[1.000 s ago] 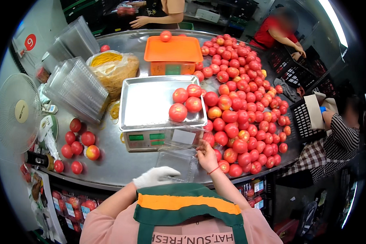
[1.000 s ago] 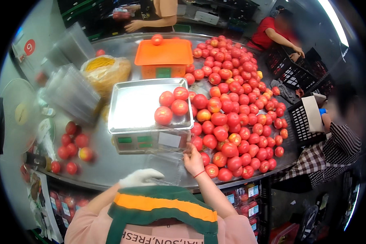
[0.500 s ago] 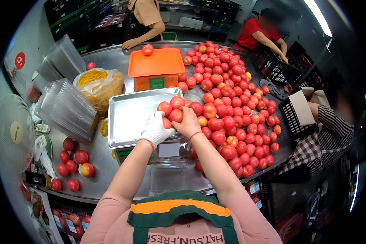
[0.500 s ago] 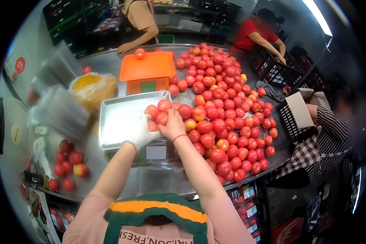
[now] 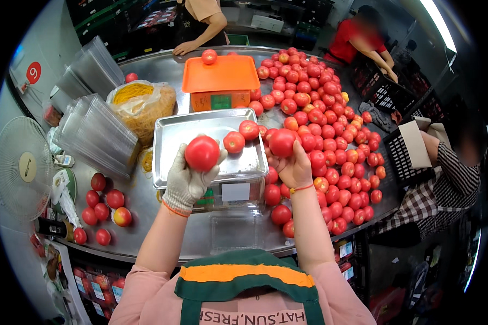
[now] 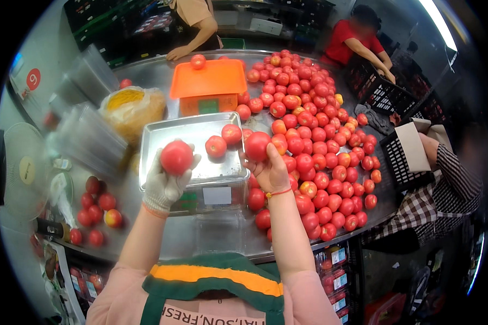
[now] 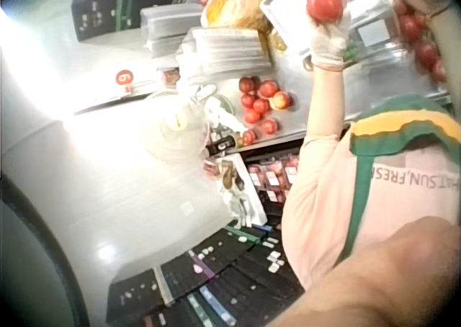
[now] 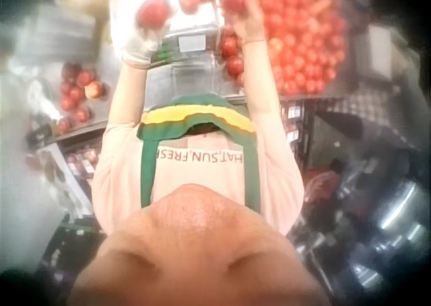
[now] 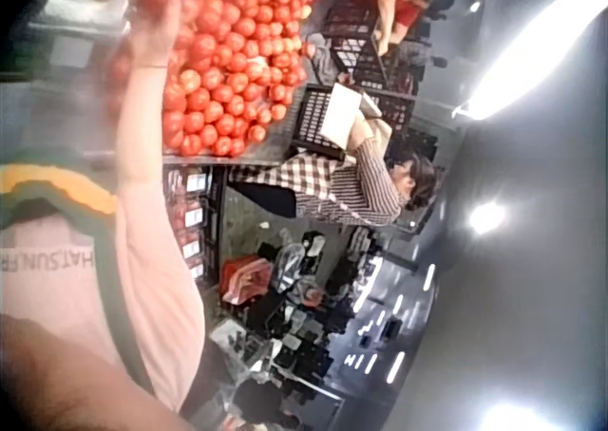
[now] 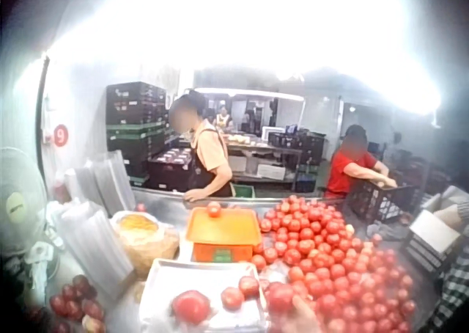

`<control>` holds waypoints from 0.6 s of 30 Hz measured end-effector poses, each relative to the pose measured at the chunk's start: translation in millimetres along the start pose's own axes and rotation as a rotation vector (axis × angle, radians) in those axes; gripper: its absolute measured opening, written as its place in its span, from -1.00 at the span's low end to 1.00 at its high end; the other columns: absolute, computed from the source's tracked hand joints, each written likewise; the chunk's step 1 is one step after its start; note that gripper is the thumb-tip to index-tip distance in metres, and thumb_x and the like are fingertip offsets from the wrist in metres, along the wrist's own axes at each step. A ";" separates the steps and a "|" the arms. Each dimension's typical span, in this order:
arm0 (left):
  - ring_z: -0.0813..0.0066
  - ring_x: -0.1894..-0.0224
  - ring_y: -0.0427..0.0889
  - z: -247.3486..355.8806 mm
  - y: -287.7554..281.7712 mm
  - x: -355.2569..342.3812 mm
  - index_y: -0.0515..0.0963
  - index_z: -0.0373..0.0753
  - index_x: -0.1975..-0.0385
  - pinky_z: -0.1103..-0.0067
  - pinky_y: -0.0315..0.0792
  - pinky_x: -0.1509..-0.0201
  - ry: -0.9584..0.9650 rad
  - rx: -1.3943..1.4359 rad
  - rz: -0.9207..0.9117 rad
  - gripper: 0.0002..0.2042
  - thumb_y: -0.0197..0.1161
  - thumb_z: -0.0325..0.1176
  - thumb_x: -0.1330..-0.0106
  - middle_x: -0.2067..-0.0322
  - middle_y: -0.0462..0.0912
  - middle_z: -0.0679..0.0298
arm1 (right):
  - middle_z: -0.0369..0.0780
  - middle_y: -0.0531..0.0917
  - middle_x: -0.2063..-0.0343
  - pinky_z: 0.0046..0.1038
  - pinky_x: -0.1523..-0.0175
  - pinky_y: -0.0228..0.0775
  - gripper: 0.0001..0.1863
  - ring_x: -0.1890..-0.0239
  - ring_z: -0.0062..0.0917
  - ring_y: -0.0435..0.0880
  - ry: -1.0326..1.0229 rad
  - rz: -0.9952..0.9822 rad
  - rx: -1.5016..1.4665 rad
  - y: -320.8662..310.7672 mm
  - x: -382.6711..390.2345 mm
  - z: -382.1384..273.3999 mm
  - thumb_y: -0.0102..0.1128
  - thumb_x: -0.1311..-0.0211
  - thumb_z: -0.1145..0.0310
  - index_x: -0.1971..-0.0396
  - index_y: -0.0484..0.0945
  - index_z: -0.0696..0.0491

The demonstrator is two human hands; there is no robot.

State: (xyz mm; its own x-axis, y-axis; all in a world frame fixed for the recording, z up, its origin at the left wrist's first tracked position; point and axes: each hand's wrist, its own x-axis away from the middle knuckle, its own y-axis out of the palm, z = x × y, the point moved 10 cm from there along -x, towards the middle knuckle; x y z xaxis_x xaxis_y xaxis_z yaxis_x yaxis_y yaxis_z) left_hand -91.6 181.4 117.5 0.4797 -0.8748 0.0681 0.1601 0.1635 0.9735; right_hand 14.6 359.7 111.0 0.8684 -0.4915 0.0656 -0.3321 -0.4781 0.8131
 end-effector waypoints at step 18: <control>0.14 -0.18 0.28 -127.8 -41.5 88.4 0.38 0.09 -0.08 0.16 0.16 -0.23 0.351 -2.553 -0.777 -0.57 0.01 -0.34 -0.14 -0.08 0.34 0.14 | -0.11 0.60 0.48 -0.38 0.25 0.45 -0.85 0.39 -0.28 0.61 -0.397 -0.329 1.592 51.7 47.9 36.0 0.18 -0.04 0.49 0.34 0.57 0.14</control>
State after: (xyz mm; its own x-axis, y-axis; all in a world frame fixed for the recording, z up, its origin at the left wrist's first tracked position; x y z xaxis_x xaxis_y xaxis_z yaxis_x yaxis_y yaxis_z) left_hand 54.4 155.6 55.1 -0.0694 -0.9783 -0.1950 0.2264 0.1749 -0.9582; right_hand 25.8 285.3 135.4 0.9143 -0.2489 -0.3194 -0.3998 -0.6808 -0.6138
